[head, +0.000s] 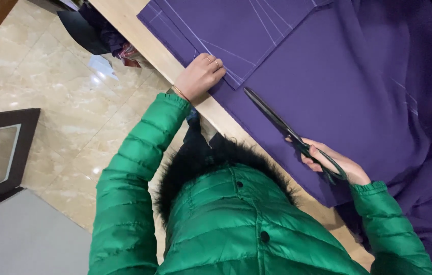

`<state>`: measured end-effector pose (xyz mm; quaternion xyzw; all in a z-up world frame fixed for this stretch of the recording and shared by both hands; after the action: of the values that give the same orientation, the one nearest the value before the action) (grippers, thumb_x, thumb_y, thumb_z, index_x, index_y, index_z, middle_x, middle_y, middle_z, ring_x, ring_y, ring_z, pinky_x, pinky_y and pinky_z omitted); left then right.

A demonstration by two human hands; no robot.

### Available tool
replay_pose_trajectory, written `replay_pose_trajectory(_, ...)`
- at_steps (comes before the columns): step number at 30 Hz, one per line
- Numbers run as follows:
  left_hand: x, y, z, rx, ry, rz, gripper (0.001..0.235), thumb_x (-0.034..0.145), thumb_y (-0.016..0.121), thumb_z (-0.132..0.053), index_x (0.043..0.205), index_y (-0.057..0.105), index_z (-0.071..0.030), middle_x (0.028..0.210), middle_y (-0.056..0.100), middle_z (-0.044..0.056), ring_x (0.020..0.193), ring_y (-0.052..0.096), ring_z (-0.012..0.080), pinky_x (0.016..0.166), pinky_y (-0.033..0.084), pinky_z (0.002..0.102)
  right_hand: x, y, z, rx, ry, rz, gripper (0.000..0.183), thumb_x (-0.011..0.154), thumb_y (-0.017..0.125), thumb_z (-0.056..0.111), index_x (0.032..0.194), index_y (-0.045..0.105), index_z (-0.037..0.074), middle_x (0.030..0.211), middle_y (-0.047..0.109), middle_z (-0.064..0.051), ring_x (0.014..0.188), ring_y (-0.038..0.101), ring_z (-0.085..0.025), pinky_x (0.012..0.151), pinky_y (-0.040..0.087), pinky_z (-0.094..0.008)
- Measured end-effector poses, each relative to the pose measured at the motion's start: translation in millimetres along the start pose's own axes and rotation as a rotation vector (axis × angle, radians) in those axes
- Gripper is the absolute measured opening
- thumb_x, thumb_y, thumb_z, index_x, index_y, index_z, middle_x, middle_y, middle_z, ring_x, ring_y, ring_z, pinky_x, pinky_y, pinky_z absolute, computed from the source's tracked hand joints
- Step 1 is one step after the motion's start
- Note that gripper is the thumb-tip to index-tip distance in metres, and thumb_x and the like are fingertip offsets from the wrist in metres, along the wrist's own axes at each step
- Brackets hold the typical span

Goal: Marking a pattern on purple fabric with chalk and then cutting it out using large tailor's shears.

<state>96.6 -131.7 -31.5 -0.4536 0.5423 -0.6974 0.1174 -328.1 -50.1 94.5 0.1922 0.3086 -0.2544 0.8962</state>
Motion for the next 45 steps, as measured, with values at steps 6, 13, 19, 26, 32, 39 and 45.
replay_pose_trajectory(6,4.0,-0.4,9.8,-0.115,-0.010,0.040,0.024,0.108,0.054,-0.020,0.087,0.063,-0.013,0.087,0.059,0.002,0.086,0.064,0.0193,0.090,0.048,0.032,-2.7,0.0,-11.4,0.049,0.020,0.017,0.086,0.099,0.033,0.065,0.160,0.028,0.005,0.074,0.042,-0.003,0.053,0.044,-0.008,0.044,0.042,-0.023)
replay_pose_trajectory(13,17.3,-14.8,15.3,-0.271,-0.105,0.115,0.026,0.106,0.060,-0.017,0.081,0.064,-0.013,0.082,0.058,0.002,0.079,0.060,0.0222,0.075,0.046,0.037,-2.0,-2.3,-12.9,0.059,0.088,0.012,0.083,0.096,0.038,0.062,0.162,0.029,0.012,0.077,0.042,-0.002,0.058,0.040,-0.007,0.047,0.036,-0.022)
replay_pose_trajectory(19,34.3,-19.3,27.7,-0.426,-0.404,0.012,0.008,0.096,0.066,-0.007,0.090,0.071,-0.010,0.086,0.067,0.006,0.079,0.063,0.0279,0.069,0.047,0.041,1.1,5.7,10.7,0.150,0.162,0.035,0.095,0.083,0.050,0.068,0.163,0.032,0.020,0.078,0.038,0.001,0.061,0.032,-0.005,0.048,0.029,-0.019)
replay_pose_trajectory(26,22.1,10.2,53.7,-0.629,-1.049,-0.202,0.013,0.093,0.065,-0.017,0.091,0.077,-0.017,0.076,0.076,-0.005,0.049,0.073,0.0068,0.082,0.053,0.026,11.2,7.8,17.7,0.183,0.127,0.074,0.094,0.085,0.052,0.067,0.163,0.033,0.019,0.077,0.039,0.002,0.060,0.033,-0.005,0.050,0.028,-0.020)
replay_pose_trajectory(32,16.6,15.1,59.1,-0.718,-1.036,-0.161,0.011,0.094,0.066,-0.017,0.093,0.077,-0.017,0.086,0.074,-0.002,0.052,0.075,0.0076,0.080,0.053,0.021,27.7,3.0,14.8,0.110,0.088,0.084,0.083,0.093,0.047,0.059,0.164,0.030,0.018,0.079,0.038,0.002,0.063,0.032,-0.005,0.050,0.029,-0.019)
replay_pose_trajectory(39,13.1,19.7,59.3,-0.700,-1.013,-0.160,0.011,0.093,0.066,-0.017,0.094,0.078,-0.018,0.066,0.074,-0.004,0.069,0.077,0.0067,0.088,0.049,0.029,32.4,5.4,21.0,0.072,0.074,0.086,0.079,0.094,0.044,0.059,0.162,0.034,0.019,0.075,0.033,0.002,0.061,0.028,-0.006,0.048,0.025,-0.020)
replay_pose_trajectory(45,15.7,15.6,58.3,-0.700,-1.003,-0.153,0.012,0.094,0.065,-0.019,0.094,0.077,-0.019,0.059,0.073,-0.004,0.077,0.074,0.0061,0.093,0.047,0.030,35.4,7.9,16.6,0.025,0.064,0.019,0.084,0.090,0.044,0.063,0.159,0.040,0.014,0.069,0.022,0.006,0.060,0.023,-0.008,0.046,0.023,-0.021)
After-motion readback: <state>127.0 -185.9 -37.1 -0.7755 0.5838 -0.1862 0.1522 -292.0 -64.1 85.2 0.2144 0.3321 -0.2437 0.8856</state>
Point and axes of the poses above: each hand's wrist, its own x-axis towards the middle knuckle, its own y-axis out of the palm, z = x × y, the point moved 1 cm from there along x, towards the middle knuckle
